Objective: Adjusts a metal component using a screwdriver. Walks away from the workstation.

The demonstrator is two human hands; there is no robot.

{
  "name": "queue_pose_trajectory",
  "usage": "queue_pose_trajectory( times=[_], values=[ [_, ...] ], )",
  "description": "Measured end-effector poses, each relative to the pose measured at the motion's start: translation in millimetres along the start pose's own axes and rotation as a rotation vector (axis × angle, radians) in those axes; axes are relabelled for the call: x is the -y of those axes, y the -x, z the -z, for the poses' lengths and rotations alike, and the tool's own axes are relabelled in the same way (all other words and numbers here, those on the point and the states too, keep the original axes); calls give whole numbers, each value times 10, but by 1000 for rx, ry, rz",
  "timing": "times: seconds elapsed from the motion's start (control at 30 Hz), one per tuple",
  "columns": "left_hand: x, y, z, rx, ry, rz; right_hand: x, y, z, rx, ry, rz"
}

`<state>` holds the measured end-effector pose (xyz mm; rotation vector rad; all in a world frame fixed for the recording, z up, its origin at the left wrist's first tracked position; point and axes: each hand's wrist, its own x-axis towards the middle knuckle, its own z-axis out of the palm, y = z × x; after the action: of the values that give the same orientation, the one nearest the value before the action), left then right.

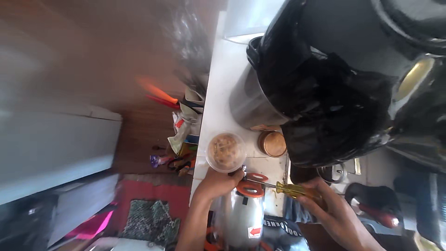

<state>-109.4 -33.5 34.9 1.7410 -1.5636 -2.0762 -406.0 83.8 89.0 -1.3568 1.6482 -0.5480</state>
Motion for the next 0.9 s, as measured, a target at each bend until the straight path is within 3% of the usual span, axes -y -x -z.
queue_pose_trajectory(
  times=[0.33,0.47,0.6,0.73,0.9],
  values=[
    [-28,-2,-7,-20,44,5,133,-55,-170,-176,150,-153],
    [-28,-2,-6,-18,49,7,63,-24,-161,-72,-23,-52],
    [-12,-10,-14,-17,55,11,-38,39,29,115,79,114],
    [6,-23,-16,-14,69,-1,-92,-44,75,51,221,271],
    [-9,-59,-18,2,57,22,-164,-48,-35,45,106,72]
  ],
)
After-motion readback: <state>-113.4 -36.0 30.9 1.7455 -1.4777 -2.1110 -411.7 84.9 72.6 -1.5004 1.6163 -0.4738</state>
